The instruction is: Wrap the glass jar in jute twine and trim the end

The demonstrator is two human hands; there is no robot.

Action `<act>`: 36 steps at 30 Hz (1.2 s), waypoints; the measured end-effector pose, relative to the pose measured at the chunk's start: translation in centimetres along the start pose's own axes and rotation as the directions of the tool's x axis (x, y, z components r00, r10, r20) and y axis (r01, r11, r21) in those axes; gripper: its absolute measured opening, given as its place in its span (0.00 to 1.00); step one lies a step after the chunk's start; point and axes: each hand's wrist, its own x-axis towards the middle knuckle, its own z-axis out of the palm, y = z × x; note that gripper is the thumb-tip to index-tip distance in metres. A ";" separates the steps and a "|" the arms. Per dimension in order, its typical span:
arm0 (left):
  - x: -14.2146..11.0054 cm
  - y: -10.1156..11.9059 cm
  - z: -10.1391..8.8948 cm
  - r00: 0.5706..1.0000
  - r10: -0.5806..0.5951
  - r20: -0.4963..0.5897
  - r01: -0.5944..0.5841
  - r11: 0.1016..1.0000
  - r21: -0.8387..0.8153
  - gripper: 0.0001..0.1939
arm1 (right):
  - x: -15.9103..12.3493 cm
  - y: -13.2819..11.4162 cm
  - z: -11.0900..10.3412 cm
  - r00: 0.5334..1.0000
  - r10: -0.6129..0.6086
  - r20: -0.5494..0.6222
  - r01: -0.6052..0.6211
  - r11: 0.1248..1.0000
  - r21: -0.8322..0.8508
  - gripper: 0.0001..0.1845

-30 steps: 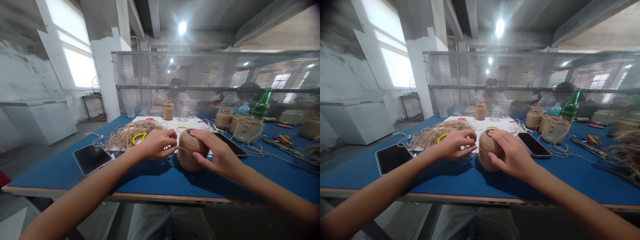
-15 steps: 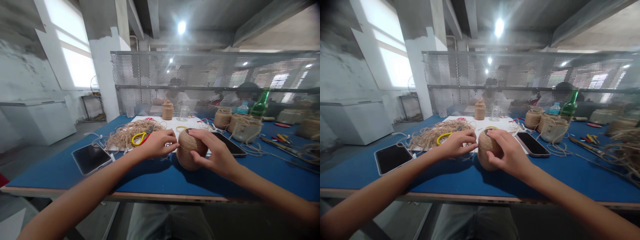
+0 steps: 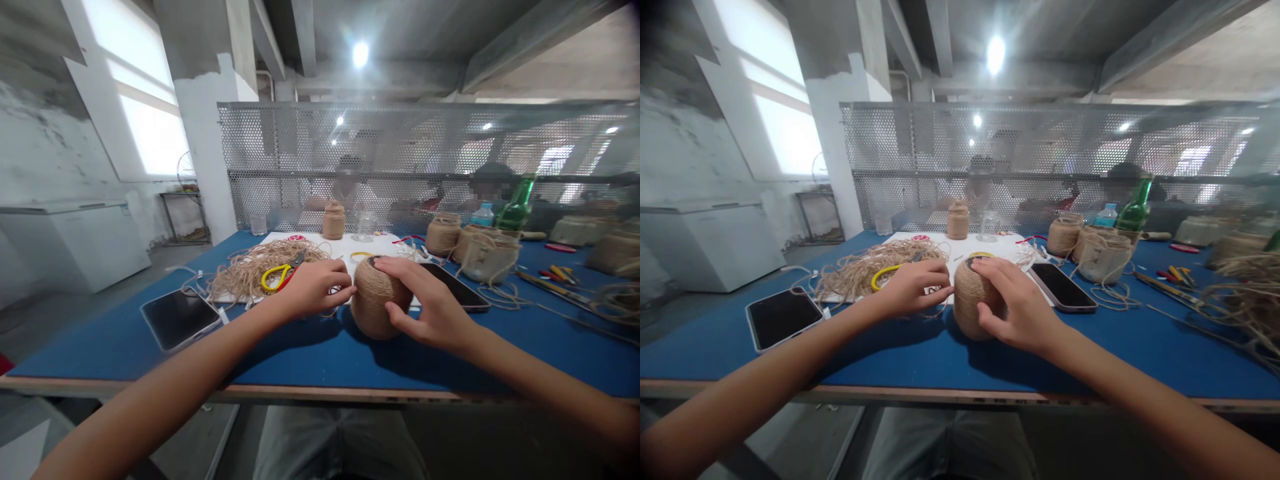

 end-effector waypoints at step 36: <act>0.6 1.2 0.1 0.975 -0.156 0.156 0.214 0.842 -0.495 0.27 | 1.0 -0.1 -0.4 1.000 0.004 0.010 -0.002 0.983 -0.184 0.23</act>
